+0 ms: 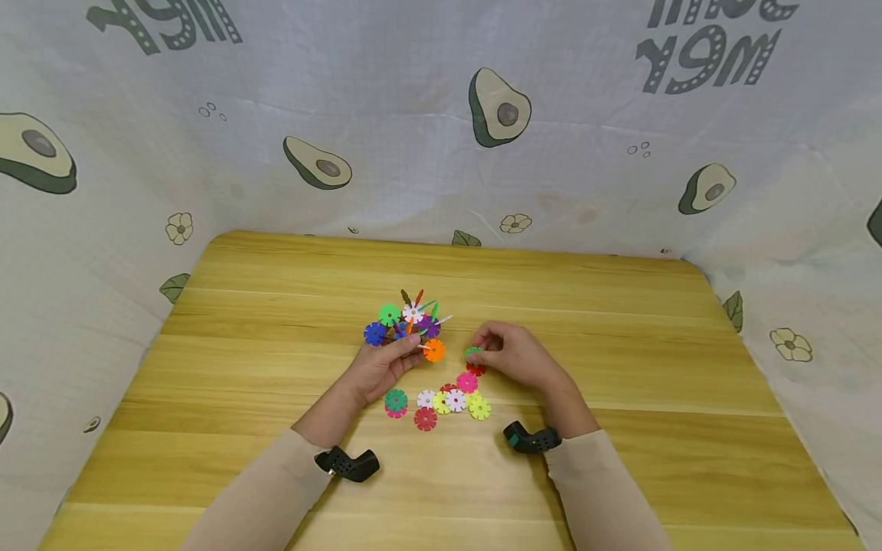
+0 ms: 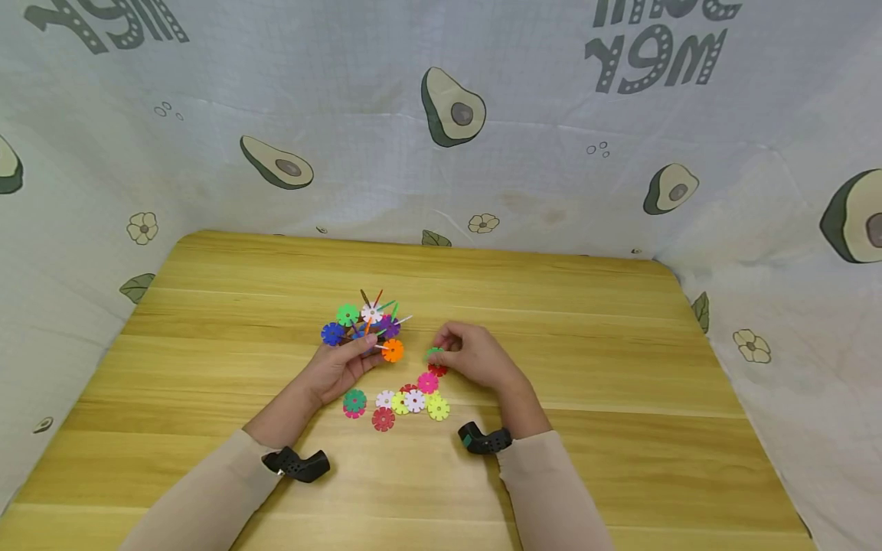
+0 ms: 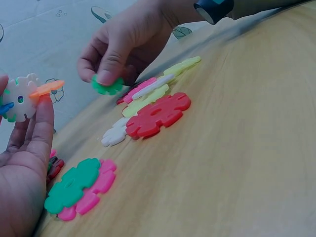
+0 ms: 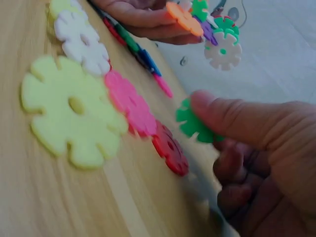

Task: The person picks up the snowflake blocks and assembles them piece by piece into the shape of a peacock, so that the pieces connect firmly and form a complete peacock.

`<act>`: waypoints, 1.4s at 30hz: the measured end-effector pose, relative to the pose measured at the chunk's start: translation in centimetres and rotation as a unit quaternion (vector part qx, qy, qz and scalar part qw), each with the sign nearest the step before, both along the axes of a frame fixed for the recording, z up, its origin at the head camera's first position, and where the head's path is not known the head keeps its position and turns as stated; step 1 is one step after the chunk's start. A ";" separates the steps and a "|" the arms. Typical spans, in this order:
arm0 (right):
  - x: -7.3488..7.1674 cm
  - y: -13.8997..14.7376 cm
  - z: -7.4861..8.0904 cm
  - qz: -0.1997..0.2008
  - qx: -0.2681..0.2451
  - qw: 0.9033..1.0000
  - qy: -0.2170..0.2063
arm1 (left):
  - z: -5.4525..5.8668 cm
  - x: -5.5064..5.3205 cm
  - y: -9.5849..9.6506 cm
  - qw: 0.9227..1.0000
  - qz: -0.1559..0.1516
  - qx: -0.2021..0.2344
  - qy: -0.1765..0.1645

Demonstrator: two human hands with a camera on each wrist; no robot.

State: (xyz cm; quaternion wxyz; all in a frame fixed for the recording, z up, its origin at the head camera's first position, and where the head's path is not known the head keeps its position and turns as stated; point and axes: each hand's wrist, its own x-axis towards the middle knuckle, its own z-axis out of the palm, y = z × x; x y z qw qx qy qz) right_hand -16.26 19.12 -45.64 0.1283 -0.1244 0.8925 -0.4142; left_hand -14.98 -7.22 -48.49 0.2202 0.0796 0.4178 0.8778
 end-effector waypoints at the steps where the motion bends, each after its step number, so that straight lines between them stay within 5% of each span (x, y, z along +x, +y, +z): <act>1: 0.1 -0.2 0.0 -0.005 -0.016 1.000 0.003 | 0.0 0.0 0.0 1.000 -0.001 0.001 0.002; 11: 0.8 -3.0 -0.5 -0.075 -0.207 0.974 0.044 | 0.0 0.0 0.0 1.000 -0.009 -0.004 -0.002; 31: 1.2 -4.2 -1.3 -0.067 -0.264 0.960 0.067 | 0.3 0.1 -0.2 1.000 -0.026 -0.001 -0.012; 42: 1.2 -4.1 -1.3 -0.050 -0.248 0.964 0.076 | 0.1 0.1 -0.5 0.998 -0.059 -0.019 0.017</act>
